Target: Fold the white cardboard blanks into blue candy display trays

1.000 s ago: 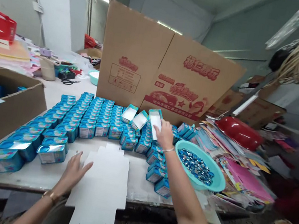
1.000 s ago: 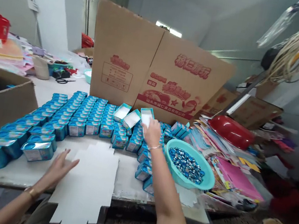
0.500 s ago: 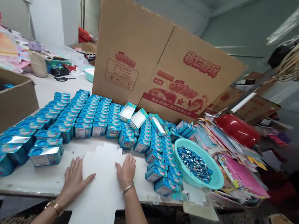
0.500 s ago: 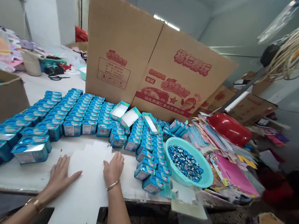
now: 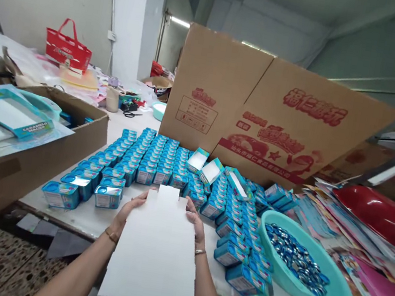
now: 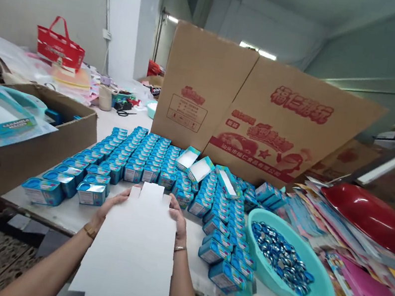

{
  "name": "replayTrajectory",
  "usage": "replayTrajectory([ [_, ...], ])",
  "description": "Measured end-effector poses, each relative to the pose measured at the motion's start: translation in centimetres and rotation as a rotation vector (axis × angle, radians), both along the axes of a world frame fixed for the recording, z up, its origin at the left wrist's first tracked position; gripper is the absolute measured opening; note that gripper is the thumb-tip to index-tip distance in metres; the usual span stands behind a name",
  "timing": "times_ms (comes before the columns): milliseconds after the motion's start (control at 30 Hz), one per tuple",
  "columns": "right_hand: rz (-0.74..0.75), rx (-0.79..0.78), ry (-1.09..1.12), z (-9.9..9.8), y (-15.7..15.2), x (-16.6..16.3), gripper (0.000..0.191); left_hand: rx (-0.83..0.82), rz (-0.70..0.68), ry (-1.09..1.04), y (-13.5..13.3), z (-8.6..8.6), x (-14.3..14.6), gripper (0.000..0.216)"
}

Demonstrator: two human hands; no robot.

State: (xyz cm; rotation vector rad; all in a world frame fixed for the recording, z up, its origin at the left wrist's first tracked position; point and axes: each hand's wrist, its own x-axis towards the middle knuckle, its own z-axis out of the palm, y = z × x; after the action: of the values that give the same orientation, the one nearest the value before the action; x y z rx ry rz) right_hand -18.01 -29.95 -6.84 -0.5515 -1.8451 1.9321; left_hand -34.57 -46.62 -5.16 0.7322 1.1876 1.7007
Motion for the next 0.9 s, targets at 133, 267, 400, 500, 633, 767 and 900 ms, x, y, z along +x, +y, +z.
replayTrajectory([
  [133,-0.08,0.162,-0.165,-1.5,0.1,-2.1,0.042,-0.05,0.121,0.078,2.1,-1.6,0.6,0.043],
  [267,-0.309,0.285,-0.244,-2.9,-1.1,-4.7,0.04,-0.171,0.325,0.257,5.3,-3.2,1.3,0.043],
  [400,-0.509,0.228,-0.215,-4.6,-2.0,-6.0,0.05,-0.217,0.628,0.282,7.3,-5.1,2.2,0.049],
  [500,-0.53,0.233,-0.249,-5.3,-1.7,-6.0,0.054,-0.192,0.73,0.27,7.9,-5.9,2.6,0.06],
  [633,-0.5,0.314,-0.289,-5.2,-1.0,-5.7,0.049,-0.133,0.569,0.349,7.9,-6.0,1.7,0.048],
  [767,-0.425,0.428,-0.336,-5.0,-0.6,-5.6,0.05,-0.152,0.283,0.278,7.6,-6.3,0.0,0.052],
  [900,-0.169,0.542,-0.415,-4.0,0.5,-5.3,0.035,-0.101,0.264,0.134,7.7,-7.2,-0.7,0.056],
])
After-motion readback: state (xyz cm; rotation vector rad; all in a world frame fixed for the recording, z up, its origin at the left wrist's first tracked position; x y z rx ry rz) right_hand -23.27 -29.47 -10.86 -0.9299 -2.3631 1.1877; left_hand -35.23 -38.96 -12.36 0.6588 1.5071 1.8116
